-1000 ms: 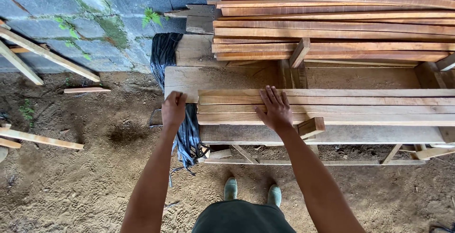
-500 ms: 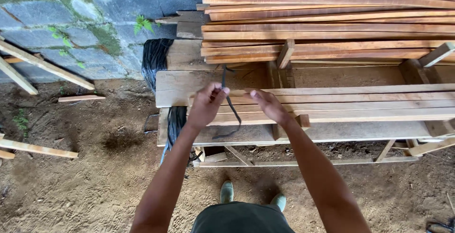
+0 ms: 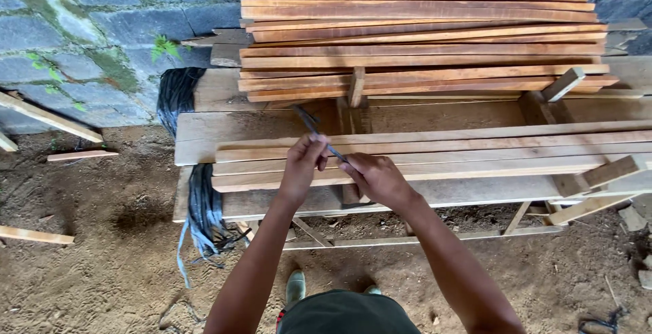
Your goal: Organizing thin wooden planks into a stack and securing them with a rubber strap.
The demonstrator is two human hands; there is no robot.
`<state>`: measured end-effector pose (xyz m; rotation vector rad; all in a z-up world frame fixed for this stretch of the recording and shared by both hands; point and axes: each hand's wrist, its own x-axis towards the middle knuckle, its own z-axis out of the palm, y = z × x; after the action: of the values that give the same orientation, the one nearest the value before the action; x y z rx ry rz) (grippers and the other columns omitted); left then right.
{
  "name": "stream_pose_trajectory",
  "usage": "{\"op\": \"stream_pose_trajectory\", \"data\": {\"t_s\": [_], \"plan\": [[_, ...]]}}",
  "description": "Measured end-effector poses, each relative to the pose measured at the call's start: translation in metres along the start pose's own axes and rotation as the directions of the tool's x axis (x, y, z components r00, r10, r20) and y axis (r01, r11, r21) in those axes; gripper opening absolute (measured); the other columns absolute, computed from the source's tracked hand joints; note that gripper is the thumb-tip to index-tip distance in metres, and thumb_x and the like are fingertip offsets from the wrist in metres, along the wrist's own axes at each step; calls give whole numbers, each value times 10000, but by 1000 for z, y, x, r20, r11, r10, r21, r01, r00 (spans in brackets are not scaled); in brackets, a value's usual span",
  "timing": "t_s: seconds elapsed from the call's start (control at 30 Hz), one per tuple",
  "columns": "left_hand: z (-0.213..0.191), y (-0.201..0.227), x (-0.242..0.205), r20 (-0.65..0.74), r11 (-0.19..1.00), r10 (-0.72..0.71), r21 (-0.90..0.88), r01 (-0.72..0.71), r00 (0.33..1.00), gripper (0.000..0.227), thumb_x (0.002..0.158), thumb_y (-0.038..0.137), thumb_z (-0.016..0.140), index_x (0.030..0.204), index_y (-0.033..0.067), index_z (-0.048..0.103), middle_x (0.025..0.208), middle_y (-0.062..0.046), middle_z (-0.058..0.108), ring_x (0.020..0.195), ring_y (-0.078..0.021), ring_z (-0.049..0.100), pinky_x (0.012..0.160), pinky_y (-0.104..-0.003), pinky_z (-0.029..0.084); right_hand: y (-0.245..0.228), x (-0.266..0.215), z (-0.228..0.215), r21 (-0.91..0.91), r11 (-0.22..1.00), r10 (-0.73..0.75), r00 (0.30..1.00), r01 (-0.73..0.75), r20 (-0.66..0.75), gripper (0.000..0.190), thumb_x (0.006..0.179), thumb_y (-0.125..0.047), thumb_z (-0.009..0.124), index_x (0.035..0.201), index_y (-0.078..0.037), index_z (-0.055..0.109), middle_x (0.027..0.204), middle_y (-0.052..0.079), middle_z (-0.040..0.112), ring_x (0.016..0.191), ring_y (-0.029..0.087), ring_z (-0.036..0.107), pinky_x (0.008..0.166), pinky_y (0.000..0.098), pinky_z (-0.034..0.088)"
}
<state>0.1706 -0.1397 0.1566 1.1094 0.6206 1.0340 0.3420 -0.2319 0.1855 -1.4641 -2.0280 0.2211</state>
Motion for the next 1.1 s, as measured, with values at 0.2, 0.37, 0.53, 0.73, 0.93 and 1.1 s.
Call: {"op": "stream_pose_trajectory", "data": {"t_s": [0.2, 0.37, 0.53, 0.73, 0.93, 1.1], "plan": [[34, -5, 9, -164, 995, 6, -98, -23, 986, 226, 1097, 255, 509, 1048, 74, 635, 752, -10, 557, 589, -84, 563, 583, -194, 474, 31, -55, -74, 97, 987, 122, 992, -125, 39, 130, 1009, -82, 585, 998, -32, 705, 833, 193, 773, 710, 380, 765, 631, 463, 596], [49, -23, 24, -282, 994, 35, -86, -62, 959, 214, 1088, 269, 553, 1067, 90, 669, 771, -28, 599, 620, -107, 597, 615, -215, 511, 97, -101, -113, 162, 964, 213, 977, -213, 17, 178, 1013, -82, 584, 1119, -46, 722, 915, 216, 778, 755, 412, 762, 684, 484, 594], [64, -27, 26, -352, 992, 66, -81, -100, 934, 202, 1096, 257, 548, 1077, 94, 667, 785, -16, 619, 648, -102, 609, 640, -211, 525, 163, -146, -143, 146, 932, 337, 941, -333, -7, 224, 1021, -40, 582, 1180, -56, 739, 916, 254, 772, 535, 286, 691, 627, 419, 600], [69, -35, 48, -391, 994, 66, -59, -96, 918, 177, 1091, 234, 561, 1086, 94, 670, 809, -33, 659, 669, -113, 641, 658, -225, 561, 210, -158, -182, 134, 916, 396, 908, -379, -138, 203, 1026, -43, 607, 1155, -71, 762, 859, 230, 762, 376, 179, 512, 462, 317, 487], [70, -48, 83, -410, 992, 44, -90, -88, 911, 182, 1087, 252, 579, 1099, 95, 669, 824, -32, 685, 685, -117, 676, 686, -231, 592, 229, -155, -198, 69, 878, 475, 845, -474, -246, 157, 1051, -168, 652, 1136, -157, 784, 989, 119, 775, 1006, 378, 706, 827, 481, 567], [69, -65, 117, -457, 985, -6, -155, -72, 890, 179, 1083, 246, 580, 1074, 90, 668, 804, -36, 687, 658, -128, 695, 646, -238, 615, 255, -154, -204, -52, 829, 529, 810, -557, -252, 143, 1043, -193, 682, 1094, -108, 784, 955, 195, 753, 947, 466, 692, 792, 566, 558]]}}
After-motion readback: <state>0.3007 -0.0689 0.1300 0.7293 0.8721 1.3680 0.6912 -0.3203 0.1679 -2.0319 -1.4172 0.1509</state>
